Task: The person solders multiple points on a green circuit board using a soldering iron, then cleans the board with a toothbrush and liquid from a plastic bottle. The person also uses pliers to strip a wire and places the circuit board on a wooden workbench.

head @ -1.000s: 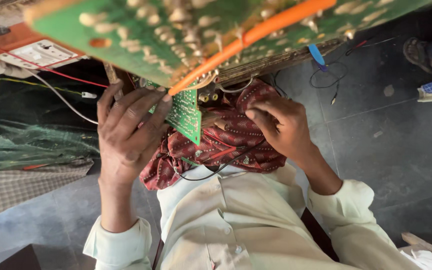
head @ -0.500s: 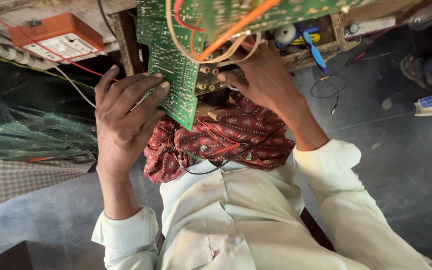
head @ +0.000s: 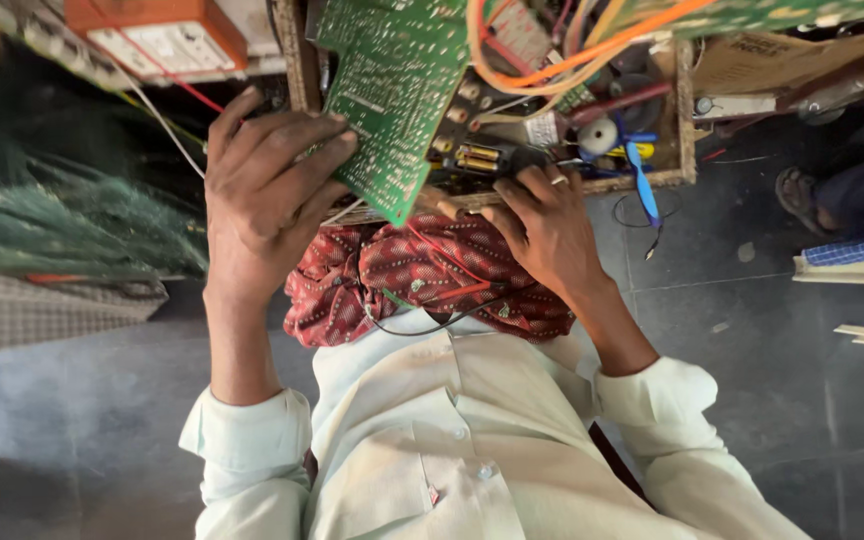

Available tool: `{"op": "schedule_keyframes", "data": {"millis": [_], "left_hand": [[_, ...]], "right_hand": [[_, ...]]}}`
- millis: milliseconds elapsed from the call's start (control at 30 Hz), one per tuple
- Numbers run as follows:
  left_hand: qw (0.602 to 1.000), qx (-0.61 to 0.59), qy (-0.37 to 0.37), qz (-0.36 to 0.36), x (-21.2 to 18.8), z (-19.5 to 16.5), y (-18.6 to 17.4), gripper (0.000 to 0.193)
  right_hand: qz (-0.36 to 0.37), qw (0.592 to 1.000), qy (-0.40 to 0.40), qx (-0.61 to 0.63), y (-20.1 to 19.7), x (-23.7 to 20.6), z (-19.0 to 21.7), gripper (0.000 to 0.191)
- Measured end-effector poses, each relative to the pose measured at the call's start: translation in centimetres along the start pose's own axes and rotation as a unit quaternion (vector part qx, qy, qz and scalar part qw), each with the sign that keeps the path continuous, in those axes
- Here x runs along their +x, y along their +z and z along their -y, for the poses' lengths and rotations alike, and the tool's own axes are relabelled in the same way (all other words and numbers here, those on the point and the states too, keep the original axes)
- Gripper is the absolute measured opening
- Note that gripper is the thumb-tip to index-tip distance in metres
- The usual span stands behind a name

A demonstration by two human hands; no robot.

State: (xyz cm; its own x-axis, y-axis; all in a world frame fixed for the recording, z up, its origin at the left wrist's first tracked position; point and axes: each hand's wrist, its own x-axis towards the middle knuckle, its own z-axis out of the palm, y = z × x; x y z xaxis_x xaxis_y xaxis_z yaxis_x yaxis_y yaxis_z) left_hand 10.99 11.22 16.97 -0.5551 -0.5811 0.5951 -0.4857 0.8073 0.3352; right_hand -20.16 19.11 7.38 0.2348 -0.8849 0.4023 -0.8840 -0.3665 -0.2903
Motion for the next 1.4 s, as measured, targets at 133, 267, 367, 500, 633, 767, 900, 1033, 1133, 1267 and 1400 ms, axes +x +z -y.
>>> {"op": "schedule_keyframes", "data": {"millis": [133,267,367,500,633,767,900,1033,1133,1267,1400], "left_hand": [[1.0,-0.006,0.018,-0.01,-0.7,0.9,-0.1,0.037],[0.999,-0.016,0.034,-0.033,-1.4,1.4,-0.1,0.035],[0.999,-0.004,0.028,-0.045,-1.9,1.3,-0.2,0.033],[0.999,0.006,0.016,-0.048,-2.5,1.4,-0.5,0.035],[0.998,0.007,0.005,-0.057,-3.1,1.9,-0.1,0.037],[0.998,0.015,0.003,-0.063,-3.6,2.3,0.2,0.035],[0.996,0.003,-0.001,-0.085,-4.1,2.2,0.9,0.029],[0.996,-0.009,-0.023,-0.083,-4.6,2.6,1.3,0.021],[0.997,-0.013,-0.049,-0.054,-5.0,2.6,1.5,0.015],[0.997,-0.005,-0.029,-0.076,-5.0,2.2,1.7,0.016],[0.996,-0.005,-0.017,-0.082,-5.0,2.2,1.8,0.018]], "right_hand": [[0.08,0.996,0.036,0.003,-0.5,0.1,0.9,0.033],[0.14,0.99,-0.036,0.002,0.0,1.5,0.5,0.046],[0.138,0.984,-0.098,-0.054,1.2,3.3,-0.4,0.05],[0.1,0.979,-0.098,-0.147,1.8,5.9,-3.5,0.023],[0.115,0.991,-0.051,-0.048,0.7,7.3,-8.9,0.029],[0.134,0.989,-0.046,-0.039,1.8,6.6,-12.1,0.028],[0.126,0.983,-0.032,-0.129,3.8,5.8,-11.9,0.017],[0.017,0.984,-0.119,-0.133,4.4,5.6,-10.1,0.021],[0.011,0.985,-0.167,-0.036,4.5,5.3,-9.8,0.02],[0.124,0.983,-0.127,-0.04,5.5,5.3,-12.6,0.01],[0.137,0.98,-0.081,-0.118,7.3,5.0,-17.4,0.022]]}}
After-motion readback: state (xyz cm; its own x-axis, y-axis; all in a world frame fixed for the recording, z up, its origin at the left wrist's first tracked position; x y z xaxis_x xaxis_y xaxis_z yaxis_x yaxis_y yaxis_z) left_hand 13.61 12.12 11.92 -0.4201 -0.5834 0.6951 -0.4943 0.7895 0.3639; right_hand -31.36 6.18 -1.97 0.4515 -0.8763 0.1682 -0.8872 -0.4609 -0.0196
